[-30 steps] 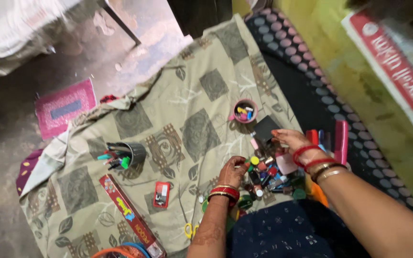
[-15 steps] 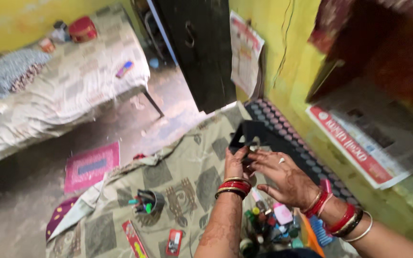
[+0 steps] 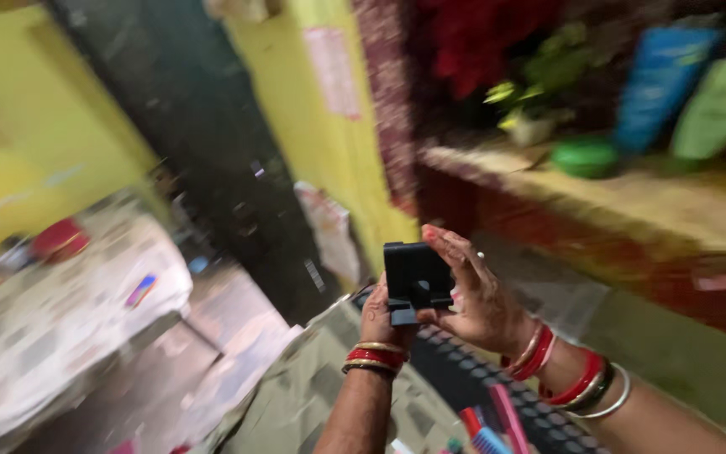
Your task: The person picks up cosmetic bottles, tubes, and small containers from a bed and arranges them on a wall shelf niche, places a plastic box on the shelf, and lays a newspaper inside the niche.
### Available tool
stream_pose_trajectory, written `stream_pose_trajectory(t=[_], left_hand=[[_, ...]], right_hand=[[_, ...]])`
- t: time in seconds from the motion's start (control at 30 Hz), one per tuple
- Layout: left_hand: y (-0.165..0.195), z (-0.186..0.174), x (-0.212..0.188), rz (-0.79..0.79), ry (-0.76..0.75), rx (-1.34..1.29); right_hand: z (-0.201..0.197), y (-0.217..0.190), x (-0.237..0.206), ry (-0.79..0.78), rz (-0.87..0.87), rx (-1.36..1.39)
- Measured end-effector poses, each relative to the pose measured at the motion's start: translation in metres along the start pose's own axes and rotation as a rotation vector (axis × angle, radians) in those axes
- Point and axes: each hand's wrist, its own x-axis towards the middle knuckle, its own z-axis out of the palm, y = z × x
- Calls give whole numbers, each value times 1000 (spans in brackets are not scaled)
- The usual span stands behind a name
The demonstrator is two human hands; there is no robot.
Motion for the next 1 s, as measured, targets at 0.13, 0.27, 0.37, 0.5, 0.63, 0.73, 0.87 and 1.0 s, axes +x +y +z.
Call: stream_pose_trajectory(t=[0.13,0.27,0.37,0.5,0.63,0.73,0.87,1.0], left_hand=[[-44,49,40,-78,-190,-35],[-110,101,90,-251,-240,173],[-157,146,120,-334,-263,411],[-211,210,132,-111,-542,799],[-253,259,124,260,-754,1146],[-275,275,124,307,-711,1428],[-292,274,126,248,-590,1376],[-298,267,126,315,-623,1494]], right_hand=[[-71,3,-9,105,91,-149],[-157,5,-36,281,241,-298],[-223,11,-57,387,329,-438],[-294,23,-76,489,322,-616],[-345,29,-90,441,349,-917],[-361,35,-98,436,518,-907],[-370,40,-100,317,582,-866],[-386,38,-99,45,751,-762]])
